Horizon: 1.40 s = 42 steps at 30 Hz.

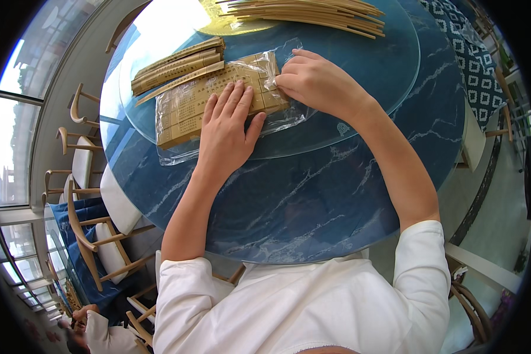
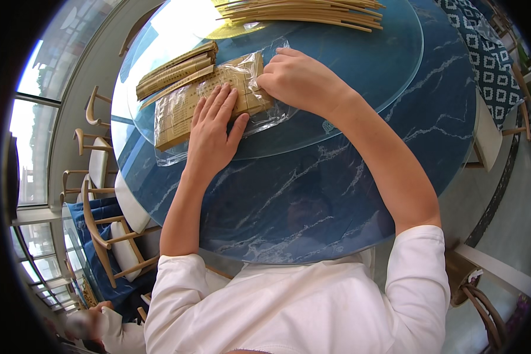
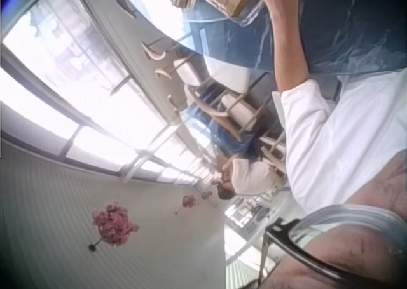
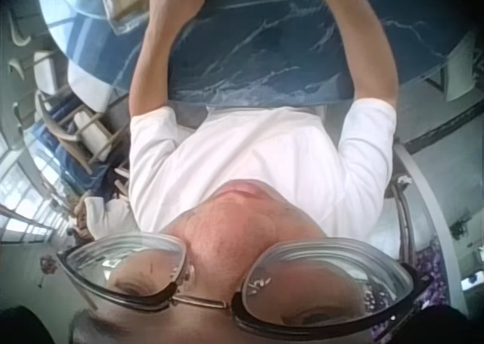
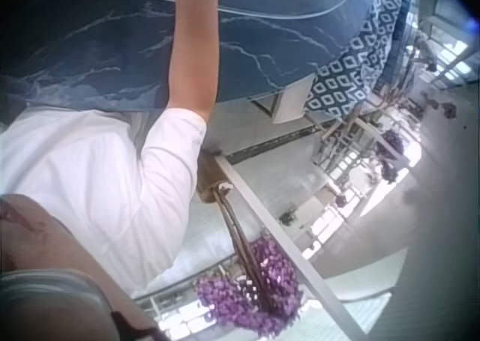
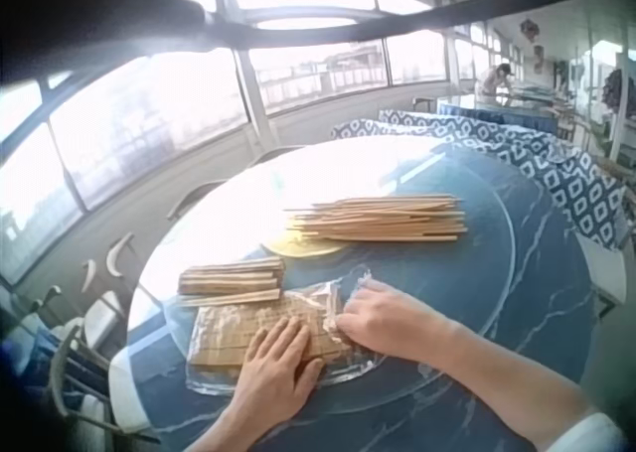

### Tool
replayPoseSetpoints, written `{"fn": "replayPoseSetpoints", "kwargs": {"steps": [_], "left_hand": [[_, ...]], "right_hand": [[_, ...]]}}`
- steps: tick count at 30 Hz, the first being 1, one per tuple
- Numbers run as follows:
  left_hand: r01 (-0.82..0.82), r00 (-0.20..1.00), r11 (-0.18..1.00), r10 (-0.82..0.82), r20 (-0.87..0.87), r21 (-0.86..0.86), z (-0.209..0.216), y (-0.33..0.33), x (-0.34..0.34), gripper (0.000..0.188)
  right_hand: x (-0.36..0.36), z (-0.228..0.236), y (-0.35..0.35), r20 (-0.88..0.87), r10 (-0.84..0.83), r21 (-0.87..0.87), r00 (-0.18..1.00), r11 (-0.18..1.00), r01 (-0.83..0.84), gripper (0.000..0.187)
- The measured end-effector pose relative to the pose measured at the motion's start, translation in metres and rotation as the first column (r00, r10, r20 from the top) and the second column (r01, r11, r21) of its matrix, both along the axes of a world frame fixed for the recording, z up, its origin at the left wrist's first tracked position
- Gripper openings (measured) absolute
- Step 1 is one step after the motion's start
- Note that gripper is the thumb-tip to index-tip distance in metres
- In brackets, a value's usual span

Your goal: The person repeatedly picks up thin bamboo sticks from a pile on a blue marble table, aligns them with a plastic-wrapped bundle, and places them back. The person handles the sticks one at a time, occasionally adjusting their position before returning them to the pile.

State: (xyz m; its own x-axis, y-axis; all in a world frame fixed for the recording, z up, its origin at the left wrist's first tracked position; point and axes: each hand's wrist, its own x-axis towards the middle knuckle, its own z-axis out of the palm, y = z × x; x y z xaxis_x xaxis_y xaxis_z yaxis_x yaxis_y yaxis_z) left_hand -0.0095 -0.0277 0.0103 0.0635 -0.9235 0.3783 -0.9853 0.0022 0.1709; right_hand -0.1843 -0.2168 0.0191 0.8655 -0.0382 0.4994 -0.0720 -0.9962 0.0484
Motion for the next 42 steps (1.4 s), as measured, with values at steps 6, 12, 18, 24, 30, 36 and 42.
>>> {"fn": "replayPoseSetpoints", "kwargs": {"steps": [6, 12, 18, 24, 30, 36, 42], "left_hand": [[0.003, 1.0, 1.0, -0.003, -0.001, -0.002, 0.001, -0.002, -0.001, 0.054], [0.003, 1.0, 1.0, -0.003, -0.001, -0.012, -0.001, -0.001, -0.002, 0.055], [0.005, 0.974, 0.998, -0.018, -0.228, -0.058, 0.014, -0.005, 0.001, 0.068], [0.153, 0.856, 0.879, -0.346, -0.383, -0.451, 0.087, -0.012, -0.027, 0.091], [0.136, 0.818, 0.878, -0.361, -0.448, -0.459, 0.133, -0.01, -0.052, 0.069], [0.18, 0.897, 0.848, -0.349, -0.27, -0.498, 0.145, 0.001, -0.049, 0.054], [0.081, 0.964, 0.93, -0.164, -0.209, -0.358, 0.153, 0.007, -0.022, 0.048]], "right_hand": [[-0.001, 0.002, -0.003, 0.146, -0.006, 0.025, 0.989, 1.0, 0.002, 0.009], [-0.08, 0.079, -0.047, 0.308, -0.542, 0.053, 0.782, 0.831, 0.554, 0.009], [-0.099, 0.131, -0.008, 0.616, -0.47, 0.26, 0.632, 0.879, 0.4, 0.012], [-0.049, 0.13, 0.032, 0.755, 0.026, 0.078, 0.656, 0.989, -0.129, 0.006], [-0.057, 0.127, 0.048, 0.665, 0.058, -0.007, 0.744, 0.997, -0.071, 0.032], [-0.06, 0.119, 0.037, 0.806, 0.13, 0.012, 0.578, 0.972, -0.236, 0.034], [-0.063, 0.11, 0.015, 0.767, -0.084, 0.072, 0.637, 0.996, 0.044, 0.026]]}}
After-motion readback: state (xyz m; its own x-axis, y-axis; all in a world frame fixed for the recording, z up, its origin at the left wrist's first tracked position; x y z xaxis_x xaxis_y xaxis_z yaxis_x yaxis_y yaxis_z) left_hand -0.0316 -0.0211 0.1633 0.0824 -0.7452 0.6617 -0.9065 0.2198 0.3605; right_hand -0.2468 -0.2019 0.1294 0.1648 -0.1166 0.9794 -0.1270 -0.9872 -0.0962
